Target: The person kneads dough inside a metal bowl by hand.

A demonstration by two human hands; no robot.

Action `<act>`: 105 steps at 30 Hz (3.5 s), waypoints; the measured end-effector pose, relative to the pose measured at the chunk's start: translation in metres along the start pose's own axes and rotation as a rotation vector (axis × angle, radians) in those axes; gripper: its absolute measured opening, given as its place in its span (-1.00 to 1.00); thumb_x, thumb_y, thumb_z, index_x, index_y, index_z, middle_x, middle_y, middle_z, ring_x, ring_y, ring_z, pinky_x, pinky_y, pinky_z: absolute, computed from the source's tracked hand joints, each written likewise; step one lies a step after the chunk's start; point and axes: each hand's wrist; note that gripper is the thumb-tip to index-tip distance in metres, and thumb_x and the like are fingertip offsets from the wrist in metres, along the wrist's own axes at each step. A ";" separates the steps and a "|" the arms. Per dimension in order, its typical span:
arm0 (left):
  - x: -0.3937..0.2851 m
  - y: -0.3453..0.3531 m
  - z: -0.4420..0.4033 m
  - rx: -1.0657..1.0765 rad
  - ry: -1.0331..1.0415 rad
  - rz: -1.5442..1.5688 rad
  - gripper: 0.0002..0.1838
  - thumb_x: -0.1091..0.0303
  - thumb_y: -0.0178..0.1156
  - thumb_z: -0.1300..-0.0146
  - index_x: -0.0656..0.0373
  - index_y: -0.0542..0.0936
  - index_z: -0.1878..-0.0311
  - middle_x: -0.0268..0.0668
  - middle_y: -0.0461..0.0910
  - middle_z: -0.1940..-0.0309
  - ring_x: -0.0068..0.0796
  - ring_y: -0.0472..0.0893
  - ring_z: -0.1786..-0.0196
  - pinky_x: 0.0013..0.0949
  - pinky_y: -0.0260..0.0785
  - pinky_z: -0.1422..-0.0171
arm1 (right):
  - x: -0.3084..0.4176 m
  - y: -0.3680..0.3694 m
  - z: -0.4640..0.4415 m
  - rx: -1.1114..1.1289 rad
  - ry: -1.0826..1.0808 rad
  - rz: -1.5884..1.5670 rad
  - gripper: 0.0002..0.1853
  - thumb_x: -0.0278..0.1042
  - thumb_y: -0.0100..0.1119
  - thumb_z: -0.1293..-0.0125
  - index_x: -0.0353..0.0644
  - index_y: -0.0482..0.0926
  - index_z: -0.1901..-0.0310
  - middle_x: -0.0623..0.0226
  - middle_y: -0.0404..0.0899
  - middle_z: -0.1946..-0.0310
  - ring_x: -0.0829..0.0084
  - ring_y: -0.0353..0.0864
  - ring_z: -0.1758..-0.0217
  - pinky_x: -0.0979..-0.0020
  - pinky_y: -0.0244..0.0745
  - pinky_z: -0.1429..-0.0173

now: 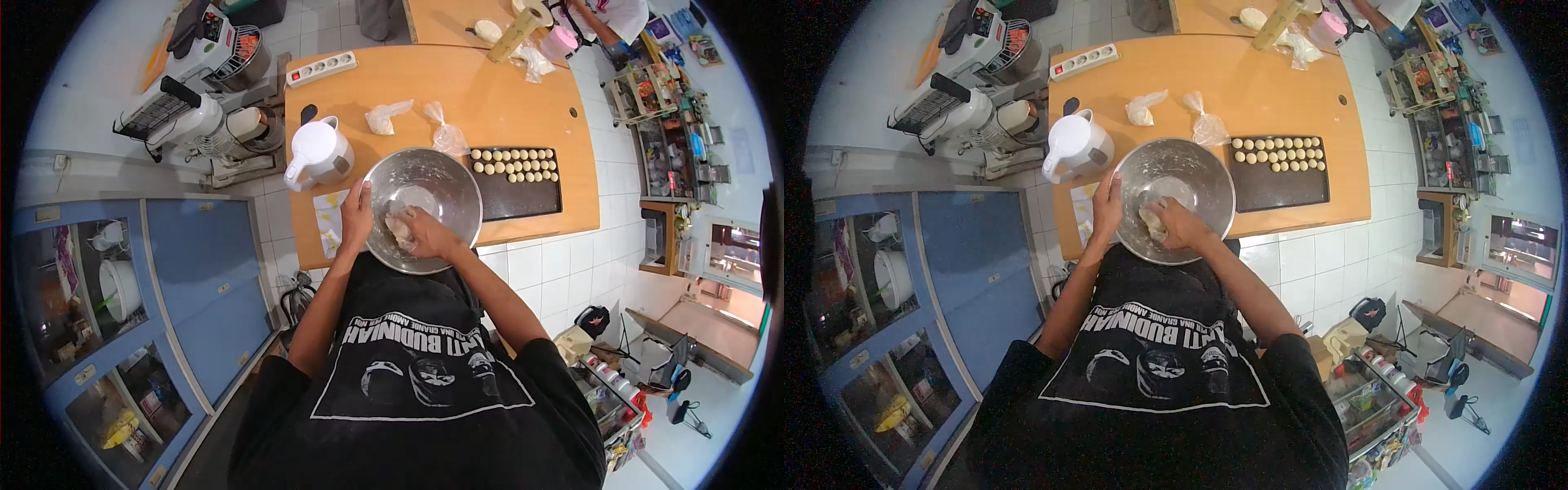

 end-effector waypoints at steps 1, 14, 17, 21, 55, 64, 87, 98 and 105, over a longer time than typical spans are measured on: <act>0.000 0.000 0.000 -0.005 0.012 0.010 -0.57 0.13 -0.05 -0.62 0.29 0.54 -0.23 0.02 0.69 0.05 -0.21 0.66 -0.02 -0.24 0.42 -0.16 | 0.002 -0.004 -0.001 -0.026 0.106 -0.197 -0.39 -0.48 0.28 -0.16 -0.18 0.47 -0.32 -0.07 0.49 -0.27 -0.06 0.49 -0.34 0.10 0.42 -0.43; 0.007 0.005 -0.001 -0.014 -0.004 0.065 -0.51 0.05 -0.04 -0.61 0.32 0.56 -0.21 0.03 0.69 0.02 -0.16 0.66 -0.08 -0.22 0.42 -0.21 | -0.012 0.028 -0.011 -0.540 0.418 -1.838 -0.72 -0.26 -0.06 -0.58 -0.24 0.54 -0.09 0.17 0.64 0.08 0.34 0.67 0.09 0.30 0.59 0.07; 0.012 0.006 -0.004 -0.035 0.030 0.012 -0.51 0.05 -0.04 -0.62 0.32 0.56 -0.21 0.02 0.69 0.03 -0.16 0.66 -0.05 -0.22 0.42 -0.19 | -0.017 0.035 -0.017 -0.570 0.506 -1.806 -0.84 -0.29 0.10 -0.49 -0.19 0.55 0.14 0.28 0.59 0.37 0.42 0.59 0.42 0.38 0.48 0.37; 0.015 0.008 -0.005 -0.022 0.030 0.016 -0.53 0.08 -0.03 -0.61 0.32 0.56 -0.21 0.01 0.69 0.04 -0.19 0.66 -0.04 -0.21 0.42 -0.18 | -0.009 0.033 -0.021 -0.700 0.681 -1.587 -0.77 -0.31 0.16 -0.43 -0.12 0.50 0.42 0.42 0.39 0.67 0.50 0.37 0.70 0.42 0.25 0.63; 0.006 0.007 0.000 0.012 0.019 0.092 -0.55 0.11 -0.03 -0.62 0.31 0.55 -0.25 -0.03 0.69 -0.03 -0.27 0.64 -0.10 -0.27 0.41 -0.24 | -0.028 0.044 -0.020 -0.699 0.678 -1.601 -0.87 -0.33 0.10 -0.47 -0.18 0.58 0.14 0.41 0.54 0.43 0.54 0.49 0.49 0.43 0.41 0.45; 0.007 0.006 0.000 0.002 0.021 0.092 -0.55 0.10 -0.02 -0.61 0.30 0.57 -0.22 -0.06 0.70 0.02 -0.29 0.64 -0.05 -0.27 0.42 -0.20 | -0.017 0.035 -0.013 -0.593 0.527 -1.671 -0.61 -0.09 -0.03 -0.57 -0.21 0.52 -0.20 0.26 0.66 -0.03 0.32 0.68 -0.04 0.21 0.63 -0.02; -0.004 0.010 -0.033 0.158 0.315 -0.205 -0.46 0.69 -0.04 -0.40 0.12 0.38 -0.42 0.21 0.60 -0.08 0.22 0.58 -0.20 -0.01 0.47 -0.17 | -0.046 0.050 -0.010 -0.781 0.746 -1.545 -0.77 -0.13 0.14 -0.45 -0.13 0.58 0.19 0.40 0.60 0.37 0.53 0.57 0.36 0.44 0.40 0.37; 0.001 0.003 -0.011 0.116 0.095 -0.183 -0.58 0.58 0.00 -0.45 0.20 0.43 -0.35 0.21 0.61 -0.06 0.24 0.57 -0.19 0.00 0.45 -0.15 | -0.011 -0.001 0.003 -0.347 0.312 -0.122 -0.32 -0.41 0.44 0.06 -0.31 0.49 -0.19 -0.10 0.43 -0.25 -0.03 0.46 -0.37 0.08 0.45 -0.39; 0.008 0.011 -0.009 0.056 0.103 -0.188 -0.65 0.53 0.00 -0.47 0.28 0.46 -0.27 0.23 0.62 0.00 0.29 0.58 -0.14 0.01 0.44 -0.13 | -0.024 0.055 -0.014 -0.204 -0.105 0.414 -0.52 -0.31 0.16 -0.32 -0.32 0.42 -0.23 -0.08 0.32 -0.36 -0.07 0.33 -0.42 0.06 0.42 -0.33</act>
Point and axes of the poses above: each hand's wrist, its own z-axis away from the middle knuckle, its own y-axis out of the palm, x = y × z
